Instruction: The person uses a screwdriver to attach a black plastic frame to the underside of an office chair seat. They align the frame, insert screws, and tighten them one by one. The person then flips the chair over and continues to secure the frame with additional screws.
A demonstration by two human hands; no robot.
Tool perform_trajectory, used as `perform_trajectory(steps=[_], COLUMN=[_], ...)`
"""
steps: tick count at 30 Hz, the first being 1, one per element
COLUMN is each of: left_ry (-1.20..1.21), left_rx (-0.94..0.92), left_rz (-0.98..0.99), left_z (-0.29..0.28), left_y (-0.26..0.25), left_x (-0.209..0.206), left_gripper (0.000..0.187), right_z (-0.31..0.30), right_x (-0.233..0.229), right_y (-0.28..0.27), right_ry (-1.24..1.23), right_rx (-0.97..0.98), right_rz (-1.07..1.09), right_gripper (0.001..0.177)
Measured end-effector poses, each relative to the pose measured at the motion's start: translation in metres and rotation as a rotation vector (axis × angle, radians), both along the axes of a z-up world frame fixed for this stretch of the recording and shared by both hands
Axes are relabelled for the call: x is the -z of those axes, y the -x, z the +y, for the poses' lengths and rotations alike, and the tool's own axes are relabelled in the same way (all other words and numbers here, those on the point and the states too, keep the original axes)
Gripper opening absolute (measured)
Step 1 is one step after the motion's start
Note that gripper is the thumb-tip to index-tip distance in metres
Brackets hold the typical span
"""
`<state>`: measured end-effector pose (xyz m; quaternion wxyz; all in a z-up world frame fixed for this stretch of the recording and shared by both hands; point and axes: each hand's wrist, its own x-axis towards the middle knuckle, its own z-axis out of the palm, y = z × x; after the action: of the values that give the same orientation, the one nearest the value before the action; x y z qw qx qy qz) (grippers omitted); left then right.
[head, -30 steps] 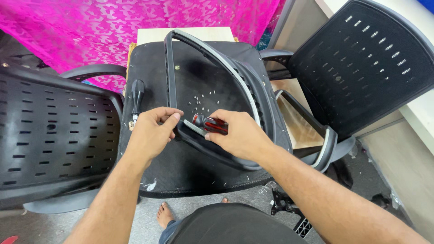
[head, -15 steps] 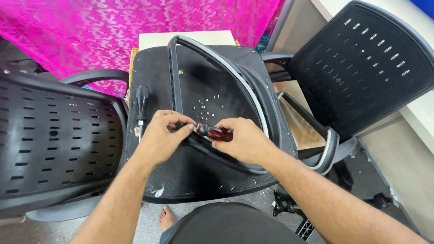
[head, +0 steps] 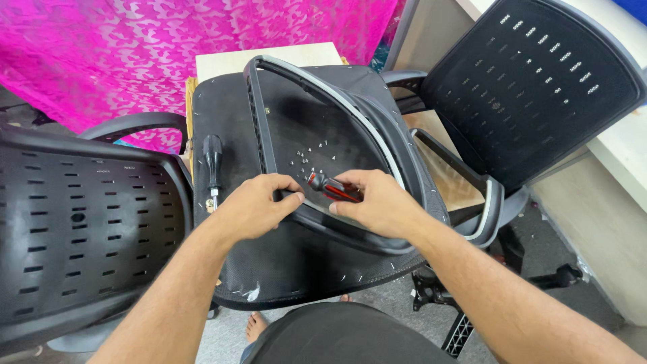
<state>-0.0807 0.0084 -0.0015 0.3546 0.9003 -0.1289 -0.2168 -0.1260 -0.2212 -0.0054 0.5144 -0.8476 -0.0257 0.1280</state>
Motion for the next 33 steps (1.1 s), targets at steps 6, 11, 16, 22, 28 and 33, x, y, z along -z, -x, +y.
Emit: perform_trajectory(steps=[6,11,16,22,28,33], left_ry=[0.056,0.109,0.135,0.133,0.076,0.082], left_rx=[0.077,0.117,0.113,0.104,0.064,0.075], left_rz=[0.081,-0.024,-0.021,-0.02,0.035,-0.02], left_z=[0.002,0.005,0.004,0.004,0.006,0.003], left_y=[-0.011,-0.015,-0.016,-0.016,-0.014,-0.014], left_x=[0.004,0.016,0.023,0.019,0.014,0.012], left_gripper=[0.032,0.03,0.03,0.03,0.03,0.029], right_z=[-0.015,0.007,0.015,0.019,0.014,-0.002], right_x=[-0.038,-0.039,-0.044,-0.046,-0.041,-0.034], right_y=[0.026,0.058,0.065,0.068,0.079,0.083], right_ry=[-0.324,0.264,0.234,0.338,0.218,0.347], right_rx=[0.239,0.005,0.296,0.101,0.274,0.262], right_rz=[-0.214,-0.49,-0.315,-0.155,-0.529,-0.104], right_gripper=[0.053,0.051,0.048,0.046,0.047,0.05])
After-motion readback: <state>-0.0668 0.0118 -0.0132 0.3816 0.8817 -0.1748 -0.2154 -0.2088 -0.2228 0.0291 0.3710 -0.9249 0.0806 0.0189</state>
